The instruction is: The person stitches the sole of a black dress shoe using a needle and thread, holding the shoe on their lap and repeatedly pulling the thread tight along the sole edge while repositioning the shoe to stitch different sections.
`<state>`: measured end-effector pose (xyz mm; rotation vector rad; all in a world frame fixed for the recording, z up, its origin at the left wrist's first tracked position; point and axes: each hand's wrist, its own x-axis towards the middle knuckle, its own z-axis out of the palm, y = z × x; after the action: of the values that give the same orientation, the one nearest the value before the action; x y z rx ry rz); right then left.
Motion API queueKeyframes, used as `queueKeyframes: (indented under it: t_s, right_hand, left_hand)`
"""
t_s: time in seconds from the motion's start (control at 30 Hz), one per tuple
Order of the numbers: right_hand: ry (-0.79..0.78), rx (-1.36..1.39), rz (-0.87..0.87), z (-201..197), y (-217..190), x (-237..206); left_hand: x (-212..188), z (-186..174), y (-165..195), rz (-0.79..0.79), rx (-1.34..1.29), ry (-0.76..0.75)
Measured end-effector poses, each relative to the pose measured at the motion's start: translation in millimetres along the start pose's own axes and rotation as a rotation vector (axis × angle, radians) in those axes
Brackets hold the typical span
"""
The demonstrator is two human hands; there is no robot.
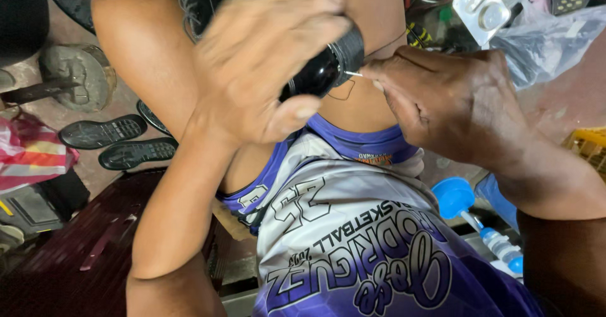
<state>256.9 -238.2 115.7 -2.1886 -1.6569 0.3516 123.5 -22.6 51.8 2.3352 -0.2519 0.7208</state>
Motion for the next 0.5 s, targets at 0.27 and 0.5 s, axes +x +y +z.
queueKeyframes:
  t_s: [0.27, 0.5]
  right_hand:
    - [-0.033, -0.037, -0.015, -2.5, 4.0, 4.6]
    - [-0.011, 0.083, -0.050, -4.4, 12.5, 7.2]
  left_hand:
    - [23.5, 4.0, -8.0, 0.069, 0.061, -0.248]
    - [34.5, 11.7, -8.3, -0.106, -0.072, -0.215]
